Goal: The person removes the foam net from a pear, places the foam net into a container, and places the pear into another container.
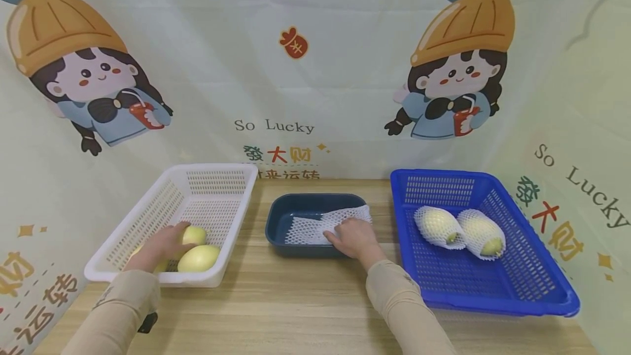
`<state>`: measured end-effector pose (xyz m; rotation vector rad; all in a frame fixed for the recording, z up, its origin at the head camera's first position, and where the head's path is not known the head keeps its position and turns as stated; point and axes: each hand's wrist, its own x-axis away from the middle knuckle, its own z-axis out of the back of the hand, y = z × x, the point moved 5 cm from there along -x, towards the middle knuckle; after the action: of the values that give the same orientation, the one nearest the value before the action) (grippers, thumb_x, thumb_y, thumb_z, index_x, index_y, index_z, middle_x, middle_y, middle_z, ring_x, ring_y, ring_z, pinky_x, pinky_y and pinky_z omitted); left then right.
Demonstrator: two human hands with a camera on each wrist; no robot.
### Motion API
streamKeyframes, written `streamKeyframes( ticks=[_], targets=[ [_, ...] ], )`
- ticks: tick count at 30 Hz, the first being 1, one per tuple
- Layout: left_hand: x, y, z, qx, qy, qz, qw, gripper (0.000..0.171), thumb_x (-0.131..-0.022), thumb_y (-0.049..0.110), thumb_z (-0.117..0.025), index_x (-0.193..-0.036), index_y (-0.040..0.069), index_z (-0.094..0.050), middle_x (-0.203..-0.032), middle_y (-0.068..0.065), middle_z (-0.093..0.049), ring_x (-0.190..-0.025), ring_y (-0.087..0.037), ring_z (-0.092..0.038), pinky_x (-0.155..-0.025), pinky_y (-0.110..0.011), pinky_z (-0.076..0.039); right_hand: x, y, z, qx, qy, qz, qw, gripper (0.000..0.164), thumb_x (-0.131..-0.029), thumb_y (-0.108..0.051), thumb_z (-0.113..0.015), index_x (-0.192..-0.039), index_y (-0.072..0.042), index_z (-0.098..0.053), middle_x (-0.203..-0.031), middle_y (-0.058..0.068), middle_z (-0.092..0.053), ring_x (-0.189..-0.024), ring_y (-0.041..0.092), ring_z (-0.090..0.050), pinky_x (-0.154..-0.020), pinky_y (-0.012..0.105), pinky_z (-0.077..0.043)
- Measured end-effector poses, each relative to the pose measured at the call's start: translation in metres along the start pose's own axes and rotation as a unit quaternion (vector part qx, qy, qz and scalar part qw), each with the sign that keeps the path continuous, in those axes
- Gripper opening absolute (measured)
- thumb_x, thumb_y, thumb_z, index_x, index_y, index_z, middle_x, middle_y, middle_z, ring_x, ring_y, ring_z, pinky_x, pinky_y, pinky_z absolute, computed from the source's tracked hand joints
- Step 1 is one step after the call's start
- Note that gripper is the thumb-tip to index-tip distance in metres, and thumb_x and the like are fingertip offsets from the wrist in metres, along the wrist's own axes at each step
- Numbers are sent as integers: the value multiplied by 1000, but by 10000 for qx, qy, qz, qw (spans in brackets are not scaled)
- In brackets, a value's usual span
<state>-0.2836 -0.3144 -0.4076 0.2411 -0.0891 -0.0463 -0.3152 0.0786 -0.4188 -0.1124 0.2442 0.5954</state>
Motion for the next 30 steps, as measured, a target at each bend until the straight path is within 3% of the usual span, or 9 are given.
streamKeyframes(
  ticks=[7, 13, 19, 23, 30],
  targets=[
    [1, 1, -1, 52, -27, 48, 10000, 69, -82, 37, -58, -129, -6, -32, -112, -36, -43, -101, -49, -43, -81, -57, -36, 1, 0, -1, 28, 94, 66, 9999, 38, -89, -41, -42, -84, -13, -67, -85, 6, -63, -82, 23, -59, -71, 41, -47],
    [4, 3, 0, 41, -60, 39, 10000, 72, -83, 38, -56, -129, -10, -29, -117, -39, -37, -106, -51, -37, -85, -58, -33, 0, 0, 4, -59, 751, 427, 9962, 35, -89, -35, -45, -84, -7, -66, -87, 10, -63, -85, 27, -59, -78, 41, -45],
    [5, 1, 0, 46, 74, -101, 9999, 75, -84, 46, -52, -126, -12, -32, -116, -39, -38, -106, -51, -37, -85, -58, -33, -1, 0, 10, -162, 1083, 605, 9921, 49, -94, -39, -33, -97, -2, -65, -100, 16, -61, -97, 30, -55, -89, 39, -38],
    [3, 1, -1, 16, 138, -165, 9998, 78, -83, 53, -47, -124, -12, -35, -116, -38, -40, -105, -51, -38, -85, -57, -33, -3, -1, 16, -229, 1090, 636, 9917, 41, -92, -32, -41, -101, 0, -64, -105, 18, -59, -102, 33, -52, -91, 41, -37],
    [7, 5, 1, -3, 37, -162, 9999, 66, -87, 39, -50, -126, -12, -34, -118, -38, -38, -108, -50, -37, -85, -57, -33, -2, -3, 35, -127, 1177, 575, 9913, 32, -89, -27, -49, -105, -4, -64, -109, 15, -58, -107, 29, -50, -91, 39, -38]
  ],
)
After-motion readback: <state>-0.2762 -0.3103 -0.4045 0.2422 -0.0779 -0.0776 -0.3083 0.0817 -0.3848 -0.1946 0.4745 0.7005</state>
